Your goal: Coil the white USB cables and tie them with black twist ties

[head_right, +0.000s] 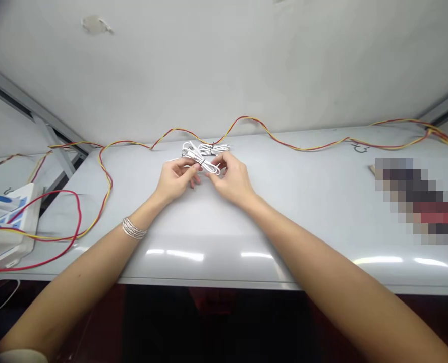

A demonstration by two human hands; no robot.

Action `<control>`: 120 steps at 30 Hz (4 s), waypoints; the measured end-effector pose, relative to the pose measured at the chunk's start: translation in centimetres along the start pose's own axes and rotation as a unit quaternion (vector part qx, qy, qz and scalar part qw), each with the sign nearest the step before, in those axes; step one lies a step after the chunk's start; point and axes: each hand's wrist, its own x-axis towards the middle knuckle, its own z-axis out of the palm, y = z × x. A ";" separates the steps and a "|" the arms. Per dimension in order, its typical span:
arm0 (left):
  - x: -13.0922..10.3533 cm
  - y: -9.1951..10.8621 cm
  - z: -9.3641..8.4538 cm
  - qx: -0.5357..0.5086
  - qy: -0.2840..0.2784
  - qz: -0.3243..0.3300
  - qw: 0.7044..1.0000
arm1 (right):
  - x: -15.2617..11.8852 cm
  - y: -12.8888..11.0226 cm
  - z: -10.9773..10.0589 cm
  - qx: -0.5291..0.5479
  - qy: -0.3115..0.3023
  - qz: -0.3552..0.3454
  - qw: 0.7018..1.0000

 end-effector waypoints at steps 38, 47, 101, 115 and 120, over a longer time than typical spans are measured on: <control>-0.8 0.9 -0.2 0.099 -0.001 0.149 0.984 | 0.7 -2.0 -1.1 0.333 -0.163 0.283 0.885; -0.7 1.0 -0.3 0.056 -0.015 0.105 0.993 | 0.5 -2.3 -1.2 0.375 -0.180 0.299 0.859; -0.6 1.2 -0.8 -0.049 -0.150 0.018 0.987 | 0.8 -1.9 -2.1 0.412 -0.230 0.317 0.823; -0.3 0.7 -0.7 -0.034 -0.131 0.037 0.990 | 0.7 -2.0 -2.2 0.416 -0.234 0.318 0.819; -0.4 0.9 -0.5 -0.031 -0.131 0.036 0.990 | 0.8 -1.9 -2.1 0.411 -0.228 0.322 0.822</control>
